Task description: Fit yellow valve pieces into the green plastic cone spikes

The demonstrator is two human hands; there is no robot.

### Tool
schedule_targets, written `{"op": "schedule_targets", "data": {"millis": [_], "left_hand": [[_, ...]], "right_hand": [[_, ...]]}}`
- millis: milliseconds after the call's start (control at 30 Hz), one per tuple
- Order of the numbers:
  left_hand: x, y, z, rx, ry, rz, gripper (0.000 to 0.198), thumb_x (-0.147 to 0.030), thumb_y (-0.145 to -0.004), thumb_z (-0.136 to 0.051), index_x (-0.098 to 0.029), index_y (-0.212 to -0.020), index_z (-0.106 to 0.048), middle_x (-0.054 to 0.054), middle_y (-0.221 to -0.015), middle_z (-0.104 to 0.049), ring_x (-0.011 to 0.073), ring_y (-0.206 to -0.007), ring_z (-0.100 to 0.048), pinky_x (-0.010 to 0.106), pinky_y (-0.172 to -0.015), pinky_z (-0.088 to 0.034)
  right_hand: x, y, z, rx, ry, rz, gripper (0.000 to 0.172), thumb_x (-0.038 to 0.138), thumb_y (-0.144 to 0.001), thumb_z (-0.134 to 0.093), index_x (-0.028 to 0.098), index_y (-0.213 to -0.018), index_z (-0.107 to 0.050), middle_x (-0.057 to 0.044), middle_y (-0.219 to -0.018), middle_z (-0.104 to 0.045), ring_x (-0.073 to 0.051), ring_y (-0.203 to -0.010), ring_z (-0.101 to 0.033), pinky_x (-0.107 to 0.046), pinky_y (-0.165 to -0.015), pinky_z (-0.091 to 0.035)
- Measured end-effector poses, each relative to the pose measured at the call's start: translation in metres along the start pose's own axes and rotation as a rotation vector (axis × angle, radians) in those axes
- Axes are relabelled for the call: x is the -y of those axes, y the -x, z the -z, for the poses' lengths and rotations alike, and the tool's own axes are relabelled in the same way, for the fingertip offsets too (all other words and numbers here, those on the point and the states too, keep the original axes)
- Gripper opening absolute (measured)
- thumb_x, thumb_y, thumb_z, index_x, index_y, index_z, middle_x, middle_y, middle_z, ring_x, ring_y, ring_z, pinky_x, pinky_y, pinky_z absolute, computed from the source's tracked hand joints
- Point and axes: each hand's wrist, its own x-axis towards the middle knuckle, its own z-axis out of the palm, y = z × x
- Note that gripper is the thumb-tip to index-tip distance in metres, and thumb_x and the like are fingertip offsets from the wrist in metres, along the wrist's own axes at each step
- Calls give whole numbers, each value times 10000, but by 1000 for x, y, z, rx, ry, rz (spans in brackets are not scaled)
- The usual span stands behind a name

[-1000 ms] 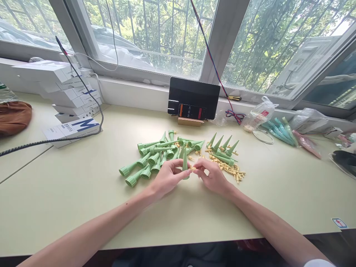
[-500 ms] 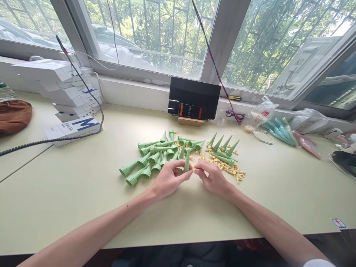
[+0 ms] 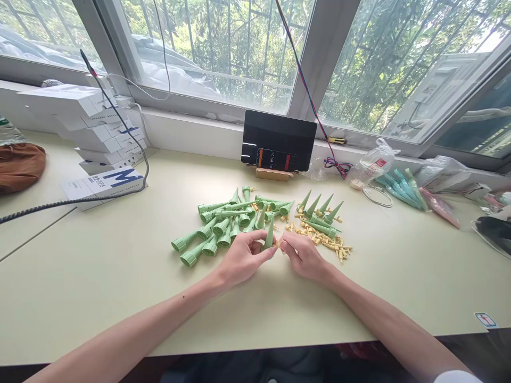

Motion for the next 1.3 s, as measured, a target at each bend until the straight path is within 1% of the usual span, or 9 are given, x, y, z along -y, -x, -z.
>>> {"op": "schedule_targets", "data": {"millis": [167,333,433,533,600,667,900,1100,1300], "left_hand": [[-1,1,0,1,5,0,213,-371,-881,-620,-165,-918,-659,-62,-568,-348,78,-510,-217,243,-464,-155],[-2,0,1,-26,39,4,218,-375,-867,-636,-161,-897,-659,-62,-568,-339,75,-499,-211,247,-465,-144],[-1,-1,1,-38,67,20,229,-383,-863,-639,-163,-919,-670,-56,-574,-361,76,-495,-225,246,-467,-153],[0,-2,1,-56,100,33,241,-391,-857,-646,-163,-928,-675,-32,-628,-466,77,-505,-310,233,-475,-220],[0,-2,1,-66,124,44,246,-394,-846,-660,-159,-920,-673,-14,-680,-530,82,-529,-380,227,-493,-277],[0,-3,2,-67,138,54,245,-393,-843,-665,-158,-913,-671,-8,-700,-551,87,-549,-417,223,-510,-308],[1,-2,2,-40,143,55,248,-391,-852,-659,-154,-922,-675,4,-728,-570,93,-560,-437,222,-515,-320],[3,-2,2,-22,131,54,237,-388,-869,-643,-161,-927,-676,-19,-659,-503,87,-544,-377,224,-511,-280],[3,-1,2,-20,114,40,261,-412,-865,-642,-158,-921,-670,-22,-644,-482,85,-527,-336,231,-499,-245]], "right_hand": [[0,1,-1,13,9,-18,374,307,-1049,-270,210,-711,-396,6,-640,-446,-137,-570,-395,-269,-560,-323],[0,-2,-1,-7,-37,-76,368,318,-1042,-323,201,-724,-465,5,-650,-490,-128,-570,-435,-261,-567,-363],[0,-4,-1,-60,-84,-110,255,312,-1017,-421,199,-822,-540,7,-684,-532,-121,-581,-478,-250,-567,-401],[1,-3,0,-93,-141,-112,84,278,-975,-523,204,-965,-563,-14,-815,-589,-117,-625,-551,-240,-573,-450],[1,-3,0,-98,-156,-99,60,255,-958,-549,209,-994,-562,-29,-875,-599,-121,-656,-581,-239,-574,-470],[2,-2,0,-99,-153,-91,46,239,-958,-545,212,-989,-566,-30,-873,-601,-123,-663,-587,-241,-576,-481],[2,-3,0,-103,-117,-72,71,236,-971,-527,210,-924,-572,-9,-769,-592,-123,-631,-559,-250,-585,-481],[1,-1,0,-99,-96,-57,70,225,-968,-524,209,-920,-574,-10,-756,-583,-130,-636,-550,-257,-590,-468],[1,-1,0,-92,-75,-52,99,245,-976,-508,213,-905,-569,-11,-748,-578,-132,-630,-538,-255,-583,-457]]}}
